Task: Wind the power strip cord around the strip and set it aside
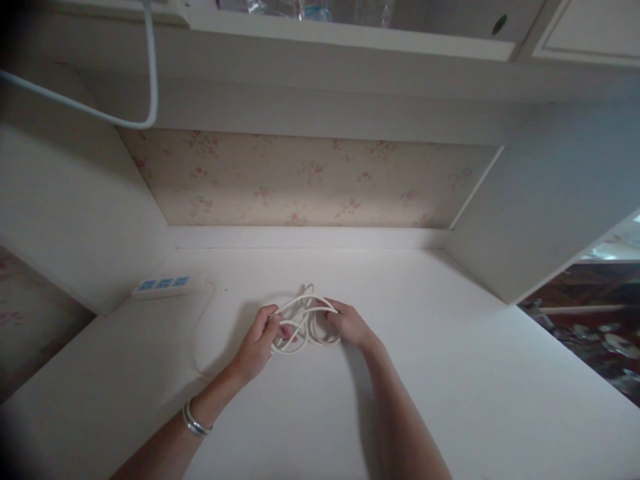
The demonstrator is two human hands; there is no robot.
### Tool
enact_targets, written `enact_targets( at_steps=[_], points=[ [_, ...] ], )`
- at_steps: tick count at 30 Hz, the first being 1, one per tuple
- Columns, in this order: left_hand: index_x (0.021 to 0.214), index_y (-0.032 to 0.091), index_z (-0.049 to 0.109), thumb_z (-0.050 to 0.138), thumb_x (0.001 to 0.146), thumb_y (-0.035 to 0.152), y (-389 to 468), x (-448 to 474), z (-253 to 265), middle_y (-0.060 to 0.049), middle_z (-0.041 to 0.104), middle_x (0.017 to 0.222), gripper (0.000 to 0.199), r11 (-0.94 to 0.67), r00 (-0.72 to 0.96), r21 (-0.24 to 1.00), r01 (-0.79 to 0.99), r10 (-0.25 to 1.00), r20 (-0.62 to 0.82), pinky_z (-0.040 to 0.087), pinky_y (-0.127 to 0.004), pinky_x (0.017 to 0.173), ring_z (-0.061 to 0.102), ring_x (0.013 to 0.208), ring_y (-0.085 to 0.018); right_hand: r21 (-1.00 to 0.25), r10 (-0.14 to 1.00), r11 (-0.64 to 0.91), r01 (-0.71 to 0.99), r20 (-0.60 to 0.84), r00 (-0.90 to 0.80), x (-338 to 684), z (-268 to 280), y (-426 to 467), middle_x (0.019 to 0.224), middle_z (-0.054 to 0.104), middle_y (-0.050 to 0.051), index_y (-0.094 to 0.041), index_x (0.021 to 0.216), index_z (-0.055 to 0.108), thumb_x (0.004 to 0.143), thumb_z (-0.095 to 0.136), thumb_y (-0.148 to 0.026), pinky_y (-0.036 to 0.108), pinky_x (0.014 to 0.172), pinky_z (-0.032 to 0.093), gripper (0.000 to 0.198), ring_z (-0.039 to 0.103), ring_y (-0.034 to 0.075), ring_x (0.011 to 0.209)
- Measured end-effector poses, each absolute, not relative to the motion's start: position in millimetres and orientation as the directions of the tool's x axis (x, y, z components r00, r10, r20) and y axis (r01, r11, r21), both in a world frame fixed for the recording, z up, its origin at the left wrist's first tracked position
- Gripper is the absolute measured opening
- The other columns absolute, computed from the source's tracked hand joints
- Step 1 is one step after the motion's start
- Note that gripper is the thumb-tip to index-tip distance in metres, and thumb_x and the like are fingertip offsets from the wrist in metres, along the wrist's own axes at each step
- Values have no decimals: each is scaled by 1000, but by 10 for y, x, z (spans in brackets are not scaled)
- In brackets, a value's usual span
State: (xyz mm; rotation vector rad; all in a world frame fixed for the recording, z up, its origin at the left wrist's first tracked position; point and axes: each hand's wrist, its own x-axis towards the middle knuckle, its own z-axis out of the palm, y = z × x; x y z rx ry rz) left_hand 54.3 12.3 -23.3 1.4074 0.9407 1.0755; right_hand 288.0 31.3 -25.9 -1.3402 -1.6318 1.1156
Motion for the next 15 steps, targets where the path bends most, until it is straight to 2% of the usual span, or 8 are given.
enact_targets(
  at_steps=[3, 6, 9, 12, 15],
  points=[
    [105, 22, 41, 43, 90, 50, 195, 509, -203, 5, 60, 70, 32, -18, 220, 990, -140, 974, 49, 49, -29, 67, 66, 62, -15, -990, 966, 63, 126, 29, -255, 2906, -200, 273, 107, 68, 7, -16, 108, 69, 69, 49, -25, 42, 94, 41, 44, 59, 25, 101],
    [102, 23, 40, 47, 88, 50, 237, 462, -151, 6, 60, 68, 31, 51, 214, 964, -262, 977, 6, 49, -28, 61, 66, 57, -15, -996, 975, 85, -25, 88, -202, 2882, -159, 242, 107, 67, 10, -15, 95, 72, 74, 50, -35, 41, 94, 42, 36, 59, 25, 100],
    [101, 24, 41, 51, 86, 48, 240, 426, -97, 7, 60, 68, 31, 104, 232, 928, -358, 973, -20, 50, -28, 61, 67, 59, -15, -999, 985, 53, -8, 54, -162, 2793, -115, 221, 104, 67, 9, -16, 103, 70, 71, 61, -33, 37, 88, 45, 37, 60, 24, 95],
    [100, 24, 41, 55, 85, 47, 229, 409, -49, 6, 59, 69, 30, 146, 254, 892, -428, 966, -37, 52, -29, 62, 66, 60, -15, -999, 966, 6, 41, -5, -259, 2673, -61, 183, 103, 66, 7, -18, 114, 64, 67, 68, -28, 36, 84, 46, 48, 59, 23, 96],
    [98, 24, 42, 57, 84, 46, 226, 408, -14, 7, 59, 69, 30, 159, 254, 870, -467, 966, -41, 52, -29, 62, 64, 57, -13, -998, 935, 1, 65, -23, -354, 2583, -18, 138, 103, 65, 7, -19, 109, 66, 67, 70, -28, 35, 85, 46, 43, 58, 22, 96]
  ],
)
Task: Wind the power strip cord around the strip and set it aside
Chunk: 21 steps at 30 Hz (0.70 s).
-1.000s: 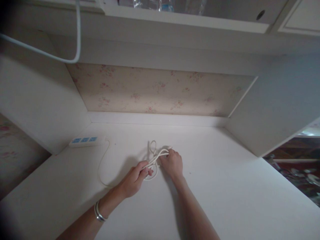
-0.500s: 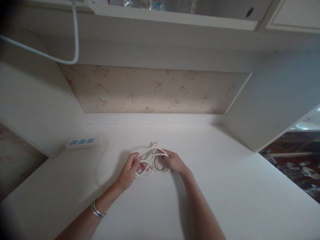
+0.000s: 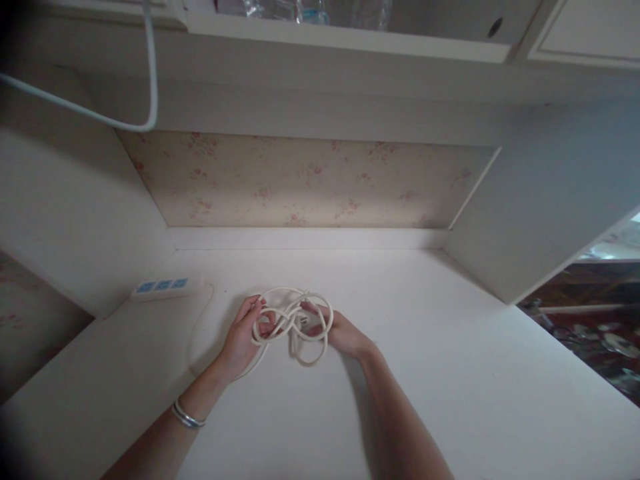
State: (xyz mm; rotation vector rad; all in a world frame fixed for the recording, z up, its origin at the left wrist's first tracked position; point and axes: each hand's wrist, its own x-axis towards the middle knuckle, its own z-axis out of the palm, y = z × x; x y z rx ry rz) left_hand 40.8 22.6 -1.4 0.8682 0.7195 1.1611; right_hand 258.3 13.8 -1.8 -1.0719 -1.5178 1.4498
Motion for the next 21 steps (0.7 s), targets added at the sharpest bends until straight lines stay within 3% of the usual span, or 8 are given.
enact_targets(
  at_steps=[4, 7, 9, 11, 14, 16, 18, 21],
  points=[
    [97, 25, 42, 56, 84, 47, 227, 422, 2, 7, 58, 69, 29, 150, 257, 866, -478, 966, -25, 50, -26, 60, 62, 55, -12, -999, 940, 39, 17, 31, -339, 2559, -10, 134, 98, 64, 5, -21, 113, 62, 67, 74, -34, 31, 79, 46, 49, 58, 19, 86],
    [97, 25, 42, 56, 83, 49, 230, 430, -6, 7, 58, 69, 31, 139, 228, 868, -476, 973, -31, 50, -26, 60, 62, 55, -11, -1000, 987, 2, 8, 1, -159, 2619, -26, 165, 78, 61, 1, -19, 111, 62, 75, 65, -48, 24, 61, 43, 46, 53, 13, 67],
    [97, 25, 42, 56, 84, 49, 240, 424, -13, 7, 58, 70, 31, 128, 197, 865, -486, 980, -34, 52, -28, 62, 62, 56, -12, -999, 997, -42, -9, -41, -71, 2688, -27, 170, 66, 54, -2, -17, 103, 64, 82, 54, -54, 20, 51, 35, 44, 43, 9, 55],
    [97, 26, 41, 55, 84, 48, 255, 410, -16, 7, 57, 71, 30, 111, 170, 858, -502, 985, -28, 53, -30, 65, 63, 57, -12, -997, 987, -81, -1, -80, -142, 2756, -20, 147, 59, 47, -5, -17, 97, 66, 82, 54, -56, 18, 46, 26, 44, 33, 7, 49],
    [98, 26, 41, 55, 84, 47, 276, 386, -9, 8, 57, 71, 29, 92, 144, 849, -520, 989, -19, 53, -32, 67, 63, 57, -11, -982, 920, -122, 142, -165, -355, 2810, -21, 93, 53, 40, -8, -15, 83, 66, 75, 64, -53, 18, 44, 19, 39, 27, 5, 46],
    [99, 26, 41, 56, 84, 47, 282, 372, -1, 7, 58, 72, 30, 90, 142, 848, -522, 990, -17, 54, -32, 67, 63, 57, -11, -967, 913, -119, 226, -196, -359, 2813, -50, 83, 48, 38, -8, -14, 69, 63, 74, 65, -52, 18, 43, 17, 38, 25, 5, 44],
    [100, 25, 42, 56, 83, 48, 280, 363, 3, 7, 58, 72, 31, 92, 147, 857, -507, 989, -19, 54, -32, 67, 64, 58, -12, -963, 951, -115, 242, -177, -252, 2818, -101, 113, 44, 39, -8, -14, 60, 58, 76, 61, -55, 19, 41, 17, 44, 25, 4, 40],
    [102, 24, 45, 56, 82, 51, 265, 361, -7, 6, 59, 72, 35, 91, 166, 893, -440, 986, -19, 53, -31, 66, 65, 60, -14, -981, 994, -101, 167, -95, 44, 2866, -182, 211, 45, 49, -5, -16, 61, 56, 76, 59, -59, 19, 39, 27, 46, 38, 7, 38]
  ],
)
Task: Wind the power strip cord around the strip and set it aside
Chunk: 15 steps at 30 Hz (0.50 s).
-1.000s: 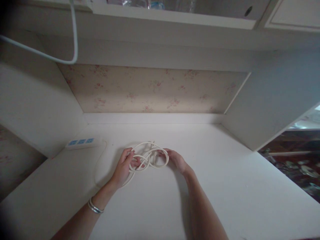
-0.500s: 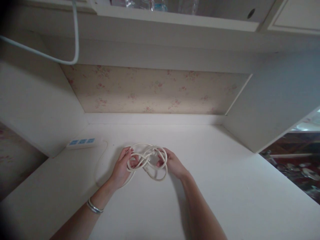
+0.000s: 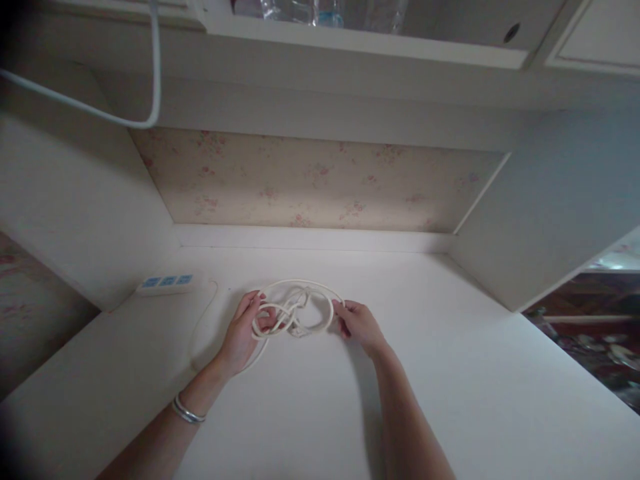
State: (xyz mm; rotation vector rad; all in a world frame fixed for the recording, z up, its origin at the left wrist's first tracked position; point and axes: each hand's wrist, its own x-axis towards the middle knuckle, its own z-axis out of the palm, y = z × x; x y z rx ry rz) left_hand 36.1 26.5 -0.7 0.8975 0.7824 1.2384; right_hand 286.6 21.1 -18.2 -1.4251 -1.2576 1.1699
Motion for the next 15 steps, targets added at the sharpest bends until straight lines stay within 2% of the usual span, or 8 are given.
enact_targets(
  at_steps=[2, 5, 9, 12, 15],
  points=[
    [104, 23, 49, 56, 82, 52, 246, 366, -21, 4, 62, 73, 38, 82, 204, 933, -350, 979, -9, 52, -31, 67, 67, 62, -15, -996, 964, -68, 56, -51, 262, 2916, -211, 275, 55, 58, -2, -16, 71, 60, 72, 63, -59, 21, 43, 36, 44, 49, 9, 43],
    [106, 18, 57, 56, 82, 53, 217, 382, -52, -2, 68, 80, 42, 32, 302, 985, -172, 953, 22, 51, -32, 75, 68, 75, -19, -995, 899, 24, -99, -22, 438, 2983, -201, 322, 68, 63, 0, -17, 80, 61, 70, 66, -59, 21, 46, 42, 43, 54, 10, 50],
    [104, 14, 66, 46, 87, 56, 221, 392, -106, -10, 71, 98, 49, -25, 393, 999, -39, 919, 38, 49, -36, 85, 66, 93, -24, -960, 814, 174, -218, 16, 580, 3026, -131, 307, 68, 56, -3, -17, 80, 61, 69, 70, -55, 18, 43, 40, 40, 51, 7, 50],
    [100, 14, 68, 35, 90, 57, 266, 375, -146, -11, 71, 99, 55, -1, 338, 1000, 6, 941, -2, 49, -38, 87, 65, 93, -24, -914, 775, 287, -289, 44, 630, 3033, -80, 288, 71, 54, -5, -18, 87, 60, 68, 73, -50, 17, 42, 39, 39, 50, 5, 47],
    [98, 18, 68, 51, 85, 48, 324, 329, -178, -9, 71, 97, 37, -152, 262, 975, 163, 959, 106, 48, -37, 88, 65, 93, -24, -886, 741, 353, -300, 69, 667, 3048, -57, 281, 75, 54, -5, -19, 90, 59, 70, 72, -48, 17, 42, 39, 38, 49, 3, 45]
  ],
)
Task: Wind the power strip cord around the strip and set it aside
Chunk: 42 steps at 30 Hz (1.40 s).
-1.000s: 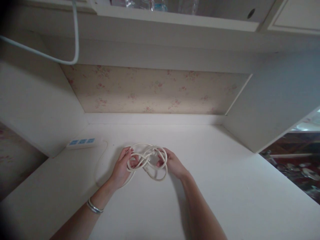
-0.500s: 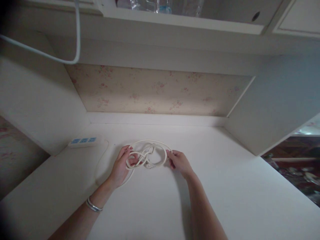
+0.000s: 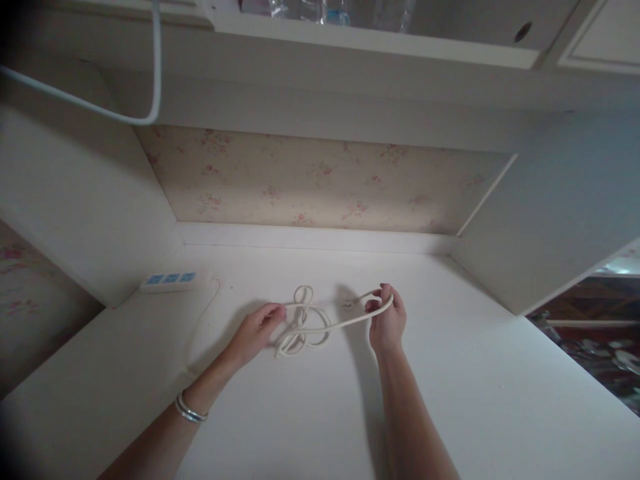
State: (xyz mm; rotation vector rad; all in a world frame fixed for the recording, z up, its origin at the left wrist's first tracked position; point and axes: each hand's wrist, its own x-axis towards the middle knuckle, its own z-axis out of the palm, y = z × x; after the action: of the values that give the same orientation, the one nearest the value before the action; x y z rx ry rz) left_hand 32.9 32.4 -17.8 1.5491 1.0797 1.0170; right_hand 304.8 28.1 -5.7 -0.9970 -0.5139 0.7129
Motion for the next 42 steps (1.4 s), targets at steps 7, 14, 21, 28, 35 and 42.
enact_targets(
  at_steps=[7, 14, 21, 28, 35, 42],
  points=[
    [97, 22, 64, 51, 83, 18, 514, 50, -235, -10, 61, 118, 19, -392, 28, 651, 650, 868, 496, 40, -43, 101, 54, 116, -27, -865, 602, 435, -251, 73, 795, 3239, -128, 315, 84, 54, -4, -25, 99, 54, 74, 66, -47, 16, 41, 41, 35, 50, 4, 48],
    [108, 17, 59, 42, 84, 10, 598, -191, -301, -14, 56, 124, 30, -155, -1, 382, 911, 926, 377, 46, -40, 90, 60, 105, -26, -929, 509, 333, -160, 34, 860, 3436, -294, 352, 113, 56, 1, -31, 116, 48, 65, 65, -32, 18, 41, 44, 53, 58, 6, 53],
    [111, 20, 60, 43, 77, 3, 542, -109, -197, -9, 61, 119, 41, -211, 70, 286, 935, 899, 432, 28, -52, 105, 56, 108, -25, -956, 665, 289, -52, 161, 730, 3274, -289, 366, 133, 46, 3, -38, 131, 42, 61, 60, -20, 23, 51, 52, 75, 65, 10, 68],
    [124, 29, 54, 55, 79, 12, 284, 215, -93, -2, 53, 132, 48, -732, 622, 251, 633, 674, 397, 22, -44, 112, 40, 127, -22, -893, 865, 329, -307, 154, 477, 3053, -126, 282, 121, 57, 6, -28, 116, 58, 79, 57, -41, 25, 50, 52, 39, 65, 14, 70],
    [104, 26, 60, 49, 92, 32, 291, 219, -75, -4, 64, 101, 18, -651, 591, 129, 748, 742, 318, 36, -39, 90, 56, 99, -21, -896, 828, 375, -240, 206, 522, 2959, -113, 307, 94, 67, 3, -21, 91, 56, 78, 67, -41, 22, 46, 48, 27, 59, 9, 50],
    [99, 25, 60, 36, 97, 35, 344, 122, 8, -5, 62, 86, 27, -408, 361, 61, 911, 860, 361, 36, -33, 69, 59, 74, -19, -853, 601, 470, -226, 122, 790, 3210, -148, 348, 77, 65, -6, -23, 88, 48, 75, 67, -43, 20, 40, 43, 30, 53, 7, 37]
  ],
)
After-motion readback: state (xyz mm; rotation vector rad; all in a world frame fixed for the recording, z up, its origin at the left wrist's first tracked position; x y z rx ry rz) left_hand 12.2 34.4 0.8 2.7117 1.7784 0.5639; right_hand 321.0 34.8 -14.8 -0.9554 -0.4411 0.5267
